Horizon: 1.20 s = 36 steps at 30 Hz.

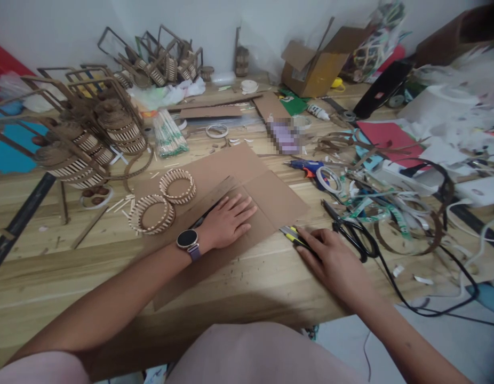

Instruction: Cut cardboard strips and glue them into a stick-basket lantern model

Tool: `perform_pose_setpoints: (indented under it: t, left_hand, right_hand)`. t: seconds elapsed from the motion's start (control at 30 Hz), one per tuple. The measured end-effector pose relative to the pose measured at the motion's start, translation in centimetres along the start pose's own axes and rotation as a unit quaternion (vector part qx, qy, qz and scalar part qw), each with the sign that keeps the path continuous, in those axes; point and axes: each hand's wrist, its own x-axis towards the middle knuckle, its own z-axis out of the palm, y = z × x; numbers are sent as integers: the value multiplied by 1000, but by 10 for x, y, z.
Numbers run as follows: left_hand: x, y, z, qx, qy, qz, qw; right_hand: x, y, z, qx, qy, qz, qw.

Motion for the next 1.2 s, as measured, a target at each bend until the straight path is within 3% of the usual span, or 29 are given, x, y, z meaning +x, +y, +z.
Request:
perform_pose_setpoints:
  t: [0.23,0.5,1.2]
  left_hand:
    - [7,-1,1,-2,13,-12,1000]
    - [6,0,3,-8,22,-17,1000]
    - [6,2,1,-3,19,-31,999]
  right_hand:
    - [7,17,2,41,-36,-9,998]
    - [7,19,1,39,-35,-44,998]
    - [-7,-19,8,36,-5,-60,998]
